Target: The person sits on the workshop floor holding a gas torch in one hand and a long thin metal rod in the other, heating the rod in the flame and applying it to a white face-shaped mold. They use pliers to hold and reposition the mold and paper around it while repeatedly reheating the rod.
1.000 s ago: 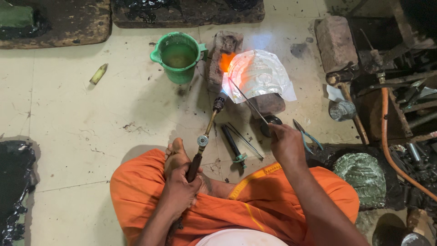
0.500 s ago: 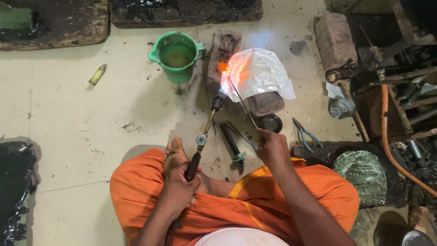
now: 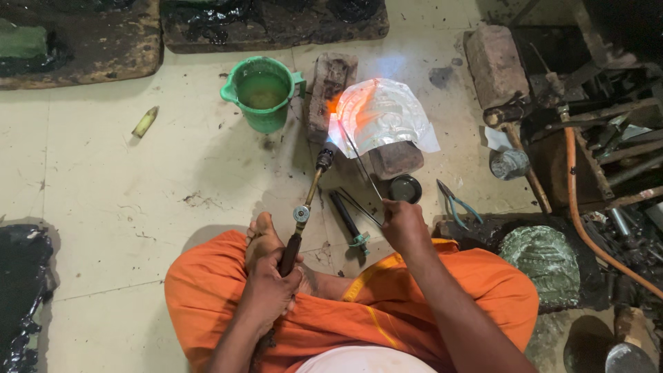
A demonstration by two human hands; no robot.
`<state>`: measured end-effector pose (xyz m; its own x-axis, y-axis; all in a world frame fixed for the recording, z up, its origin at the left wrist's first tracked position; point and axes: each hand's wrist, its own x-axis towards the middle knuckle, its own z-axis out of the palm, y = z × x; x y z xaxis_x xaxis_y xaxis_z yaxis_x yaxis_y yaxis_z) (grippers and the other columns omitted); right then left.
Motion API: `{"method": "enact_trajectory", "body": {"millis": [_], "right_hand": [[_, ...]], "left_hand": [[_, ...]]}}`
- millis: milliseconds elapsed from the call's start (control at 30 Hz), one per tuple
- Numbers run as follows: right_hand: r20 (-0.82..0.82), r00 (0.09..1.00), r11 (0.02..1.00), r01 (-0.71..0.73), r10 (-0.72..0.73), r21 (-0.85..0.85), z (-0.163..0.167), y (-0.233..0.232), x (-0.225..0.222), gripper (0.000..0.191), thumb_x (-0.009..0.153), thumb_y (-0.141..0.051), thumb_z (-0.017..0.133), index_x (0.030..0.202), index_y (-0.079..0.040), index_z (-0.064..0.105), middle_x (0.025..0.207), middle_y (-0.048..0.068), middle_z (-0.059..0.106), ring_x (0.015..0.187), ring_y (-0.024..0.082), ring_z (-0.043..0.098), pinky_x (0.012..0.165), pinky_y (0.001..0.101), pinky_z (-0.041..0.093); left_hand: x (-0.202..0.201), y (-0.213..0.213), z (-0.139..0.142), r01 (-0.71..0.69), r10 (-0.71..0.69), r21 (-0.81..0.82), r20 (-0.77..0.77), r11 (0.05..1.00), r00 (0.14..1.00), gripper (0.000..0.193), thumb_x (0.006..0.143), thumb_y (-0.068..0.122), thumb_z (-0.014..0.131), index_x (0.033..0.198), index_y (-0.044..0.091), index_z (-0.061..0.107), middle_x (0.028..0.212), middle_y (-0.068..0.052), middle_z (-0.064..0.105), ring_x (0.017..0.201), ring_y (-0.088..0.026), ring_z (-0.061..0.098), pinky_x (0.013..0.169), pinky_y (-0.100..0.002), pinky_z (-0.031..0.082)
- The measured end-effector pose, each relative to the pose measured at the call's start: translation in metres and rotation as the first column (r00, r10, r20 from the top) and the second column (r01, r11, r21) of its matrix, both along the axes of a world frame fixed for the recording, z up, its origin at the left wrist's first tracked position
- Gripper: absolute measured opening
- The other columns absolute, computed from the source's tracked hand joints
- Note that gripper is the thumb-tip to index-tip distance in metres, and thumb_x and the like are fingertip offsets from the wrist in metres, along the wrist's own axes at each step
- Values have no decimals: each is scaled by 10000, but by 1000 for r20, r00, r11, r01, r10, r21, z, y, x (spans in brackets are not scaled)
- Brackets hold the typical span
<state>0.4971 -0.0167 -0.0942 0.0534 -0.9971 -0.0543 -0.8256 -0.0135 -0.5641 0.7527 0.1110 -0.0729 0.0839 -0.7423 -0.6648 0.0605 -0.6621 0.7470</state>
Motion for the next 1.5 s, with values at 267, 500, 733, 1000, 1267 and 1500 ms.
{"method": "enact_trajectory", "body": {"millis": [267, 500, 733, 1000, 1267, 1500], "right_hand": [[167, 986, 996, 4, -18, 85, 24, 5, -4, 491, 826, 8, 517, 1292, -15, 670, 704, 186, 723, 568, 230, 734, 605, 363, 589], [70, 997, 994, -21, 14, 110, 30, -1, -1, 459, 831, -17, 552, 1265, -36, 697, 733, 221, 708, 596, 282, 740, 663, 401, 587], [-86, 988, 989, -131, 125, -69, 26, -9, 2, 413, 830, -28, 607, 1214, -65, 754, 824, 275, 684, 759, 398, 692, 720, 481, 542], [-52, 998, 994, -18, 23, 105, 36, -6, 5, 430, 829, -45, 590, 1236, -98, 717, 868, 270, 683, 819, 406, 705, 752, 485, 543], [-1, 999, 998, -52, 52, 43, 35, -14, 7, 400, 848, -52, 596, 1228, -60, 720, 837, 247, 707, 745, 360, 728, 711, 441, 560], [138, 990, 1000, -30, 29, 6, 41, 19, -14, 389, 893, 1, 566, 1263, -14, 687, 694, 158, 733, 530, 188, 726, 559, 329, 578]], "left_hand": [[2, 1, -5, 5, -5, -23, -8, 1000, 1000, 239, 892, 120, 638, 1113, 33, 667, 536, -27, 545, 334, -117, 485, 322, -276, 373], [2, 0, -6, 12, -12, -28, 0, 1000, 1000, 246, 885, 129, 641, 1114, 42, 669, 530, -23, 552, 331, -120, 480, 319, -281, 361], [2, -1, -3, 28, -28, 4, 32, 1000, 999, 243, 886, 151, 655, 1111, 62, 678, 524, -26, 548, 338, -114, 468, 324, -280, 354], [4, -1, -1, 37, -37, 4, 19, 999, 999, 233, 897, 147, 653, 1107, 50, 678, 525, -20, 559, 342, -112, 490, 328, -274, 366], [3, -1, 3, 41, -41, 2, 25, 999, 999, 242, 891, 134, 649, 1114, 44, 675, 521, -28, 555, 342, -118, 495, 330, -278, 378], [4, 0, 8, 7, -8, -40, -25, 999, 1000, 238, 896, 119, 646, 1123, 49, 666, 543, -21, 527, 358, -118, 473, 350, -284, 382]]}}
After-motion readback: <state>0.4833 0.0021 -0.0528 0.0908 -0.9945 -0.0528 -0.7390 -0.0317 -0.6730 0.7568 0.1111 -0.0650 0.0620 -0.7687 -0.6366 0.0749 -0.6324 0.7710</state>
